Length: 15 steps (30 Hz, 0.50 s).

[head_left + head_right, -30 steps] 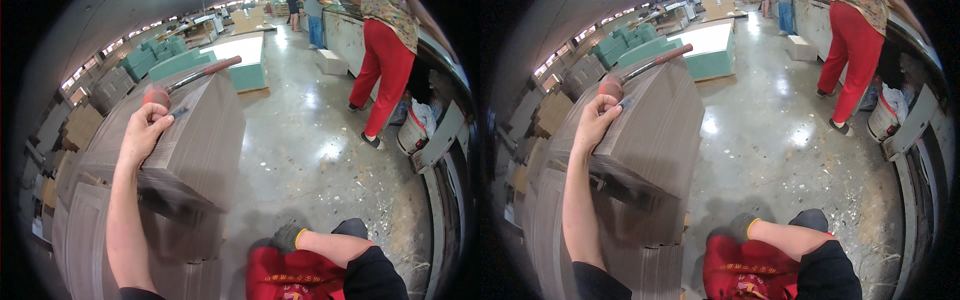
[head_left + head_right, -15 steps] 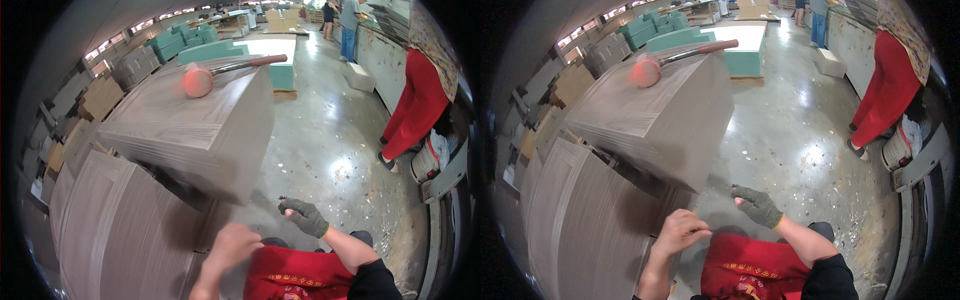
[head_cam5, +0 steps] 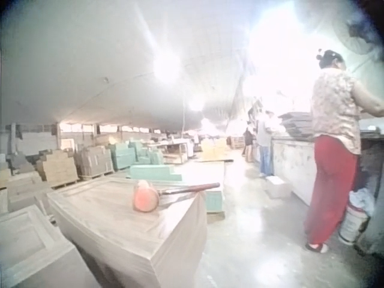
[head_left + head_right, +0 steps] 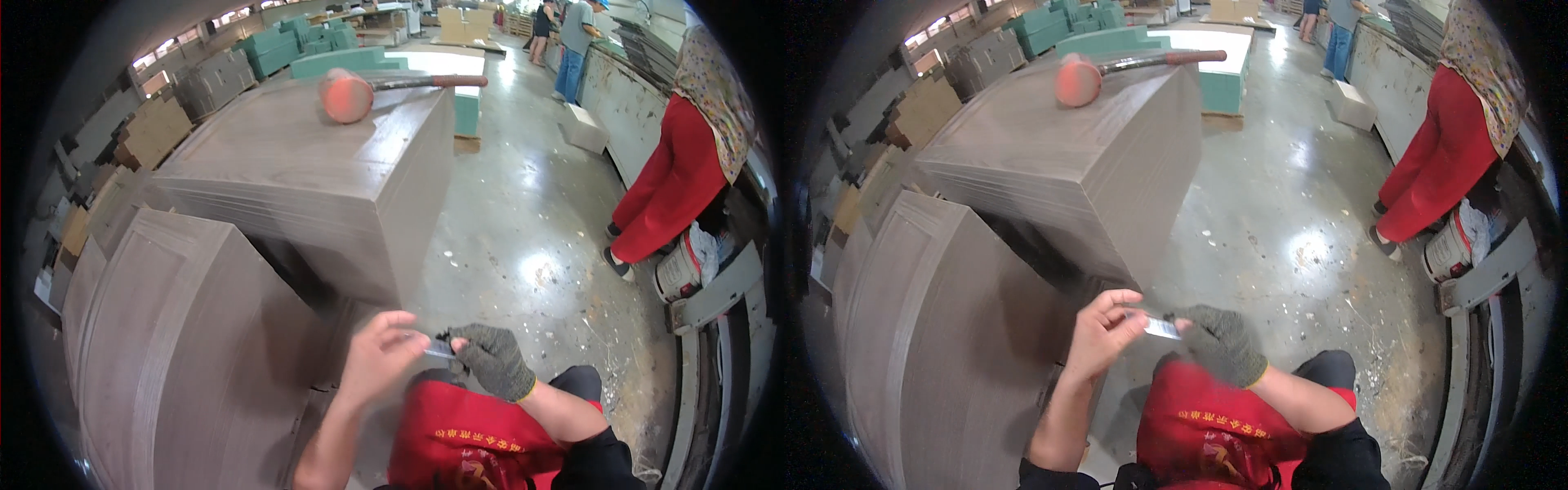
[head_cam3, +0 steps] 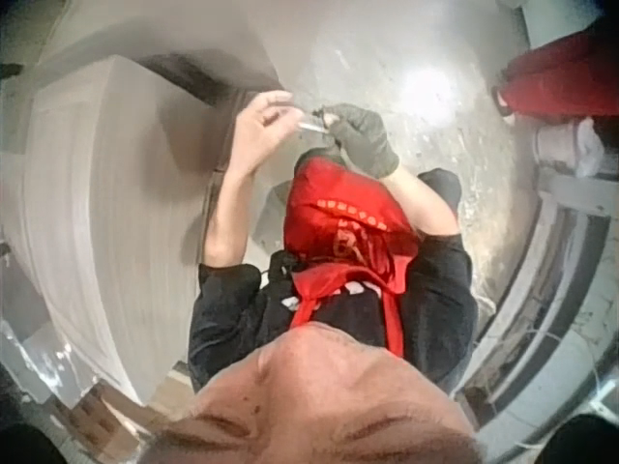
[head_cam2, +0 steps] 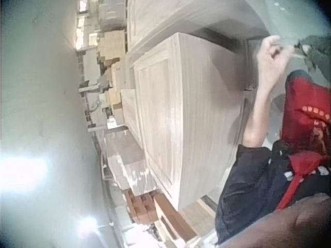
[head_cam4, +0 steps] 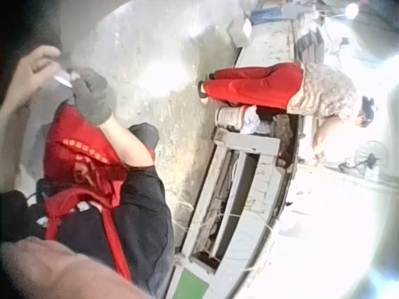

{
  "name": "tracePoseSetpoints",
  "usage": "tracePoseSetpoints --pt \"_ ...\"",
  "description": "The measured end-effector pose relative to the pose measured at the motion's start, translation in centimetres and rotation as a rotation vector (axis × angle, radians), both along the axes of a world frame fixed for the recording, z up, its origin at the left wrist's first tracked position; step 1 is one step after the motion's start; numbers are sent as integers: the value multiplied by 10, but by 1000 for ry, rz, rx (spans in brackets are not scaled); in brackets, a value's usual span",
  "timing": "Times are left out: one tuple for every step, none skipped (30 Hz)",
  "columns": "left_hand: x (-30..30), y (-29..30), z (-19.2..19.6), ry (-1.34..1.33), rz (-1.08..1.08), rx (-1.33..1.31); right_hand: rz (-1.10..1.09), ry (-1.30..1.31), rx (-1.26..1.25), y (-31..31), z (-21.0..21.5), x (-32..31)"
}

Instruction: The person uses a rubber mallet and a metal tool to secure components of wooden furniture panels. The person hammers at various points along the edges and surface of the panels to ensure a tight fit.

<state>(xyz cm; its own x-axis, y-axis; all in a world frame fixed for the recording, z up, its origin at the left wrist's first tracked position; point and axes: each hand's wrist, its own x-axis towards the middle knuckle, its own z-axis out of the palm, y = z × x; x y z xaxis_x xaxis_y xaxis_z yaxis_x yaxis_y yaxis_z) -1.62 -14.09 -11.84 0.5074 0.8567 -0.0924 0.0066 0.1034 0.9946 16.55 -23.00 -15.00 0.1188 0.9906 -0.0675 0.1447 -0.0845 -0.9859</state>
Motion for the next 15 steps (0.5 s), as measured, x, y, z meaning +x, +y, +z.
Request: tracePoseSetpoints --pt "-3 7 -8 26 -16 135 -56 118 35 3 6 -4" --pt "-7 6 -9 -18 -7 88 -61 76 52 5 13 -8" --pt "-7 7 -3 -65 0 47 -67 72 46 6 13 -9" --pt "-8 9 -1 -68 -3 42 -75 86 74 7 13 -10" --pt "-9 10 0 -76 -3 17 -83 99 102 8 13 -11" --pt "-11 12 1 -80 1 -4 -82 99 99 8 13 -13" --pt "-11 12 2 -80 2 -8 -94 130 80 9 14 -15" --pt "-9 11 3 -83 23 22 -107 161 61 10 14 -16" --pt "-10 8 6 -87 45 60 -104 162 64 8 16 -18" --pt "-13 6 8 -86 47 63 -93 150 80 8 17 -21" --pt "-15 5 9 -59 54 112 -82 138 96 7 18 -23" --pt "-17 6 7 -30 60 154 -80 139 91 7 18 -24" --pt "-18 8 6 -29 63 150 -92 92 132 7 17 -26" --pt "-19 10 5 -16 70 168 -103 46 174 7 16 -28" --pt "-19 11 3 -3 77 187 -101 45 172 7 16 -26"
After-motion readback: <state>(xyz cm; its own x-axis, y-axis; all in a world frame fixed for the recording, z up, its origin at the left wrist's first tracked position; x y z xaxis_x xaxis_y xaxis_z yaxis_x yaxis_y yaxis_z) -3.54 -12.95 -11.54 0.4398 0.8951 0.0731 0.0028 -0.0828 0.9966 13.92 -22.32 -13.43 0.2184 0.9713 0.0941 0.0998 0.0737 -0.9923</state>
